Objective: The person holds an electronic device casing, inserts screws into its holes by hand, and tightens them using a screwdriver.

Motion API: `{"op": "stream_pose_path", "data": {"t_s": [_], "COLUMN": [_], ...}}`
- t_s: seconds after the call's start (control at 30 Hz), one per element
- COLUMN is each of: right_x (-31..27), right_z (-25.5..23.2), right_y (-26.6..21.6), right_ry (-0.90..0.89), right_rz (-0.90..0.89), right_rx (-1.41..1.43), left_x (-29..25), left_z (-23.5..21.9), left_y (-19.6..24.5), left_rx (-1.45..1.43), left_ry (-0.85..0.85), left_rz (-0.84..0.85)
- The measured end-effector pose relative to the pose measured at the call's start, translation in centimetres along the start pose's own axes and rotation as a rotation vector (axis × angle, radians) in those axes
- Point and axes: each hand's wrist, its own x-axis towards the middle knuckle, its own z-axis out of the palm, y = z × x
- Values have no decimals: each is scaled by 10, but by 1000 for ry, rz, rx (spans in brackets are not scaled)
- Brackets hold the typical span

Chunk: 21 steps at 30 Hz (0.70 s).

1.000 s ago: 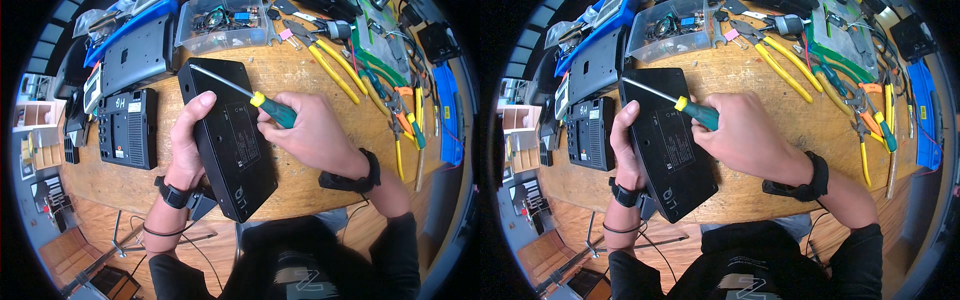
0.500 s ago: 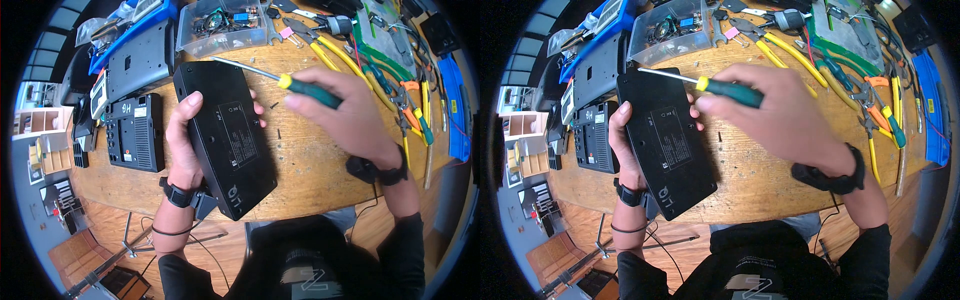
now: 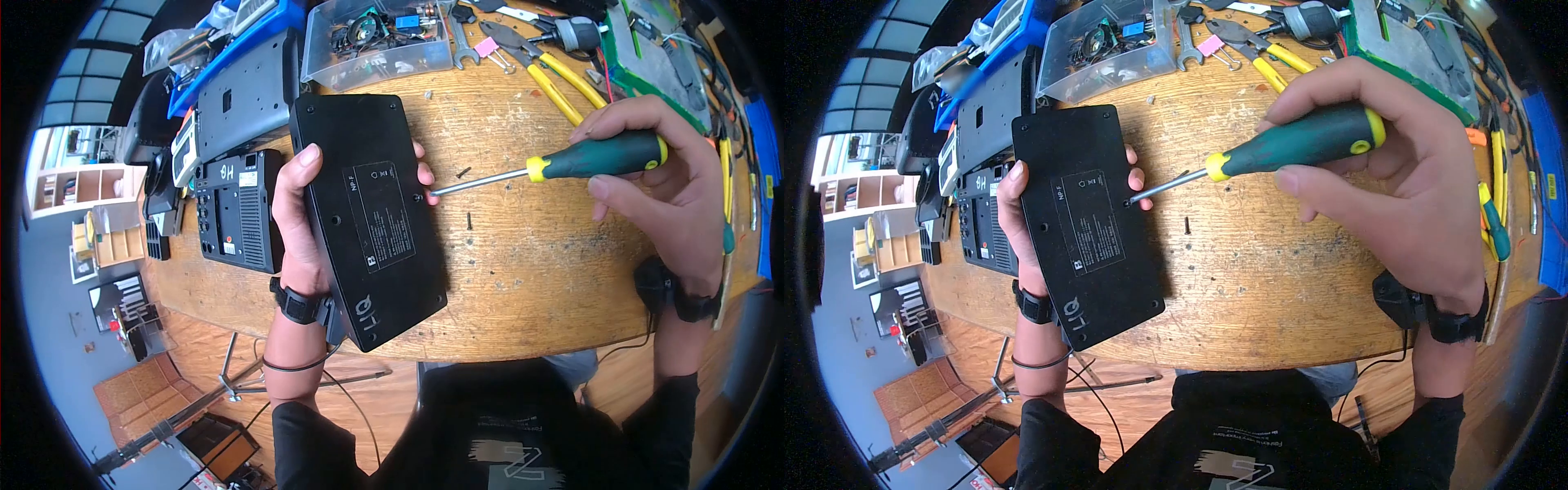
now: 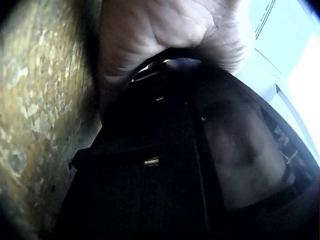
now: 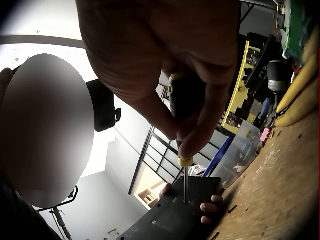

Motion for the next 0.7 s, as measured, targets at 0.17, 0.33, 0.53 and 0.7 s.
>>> {"op": "stream_pose_path", "data": {"t_s": [0.17, 0.33, 0.53, 0.7], "right_x": [-2, -1, -1, 0], "right_z": [4, 2, 5, 7], "right_y": [6, 8, 11, 17], "right_ry": [-51, -93, -106, -121], "right_rz": [-60, -101, -124, -196], "right_rx": [-38, -125, -121, -195], "left_x": [0, -1, -1, -2], "left_z": [-3, -2, -3, -2], "left_y": [-2, -3, -3, -2], "left_rx": [-26, -52, 21, -7], "left_ry": [-22, -38, -7, -22], "left_rz": [5, 6, 9, 7]}}
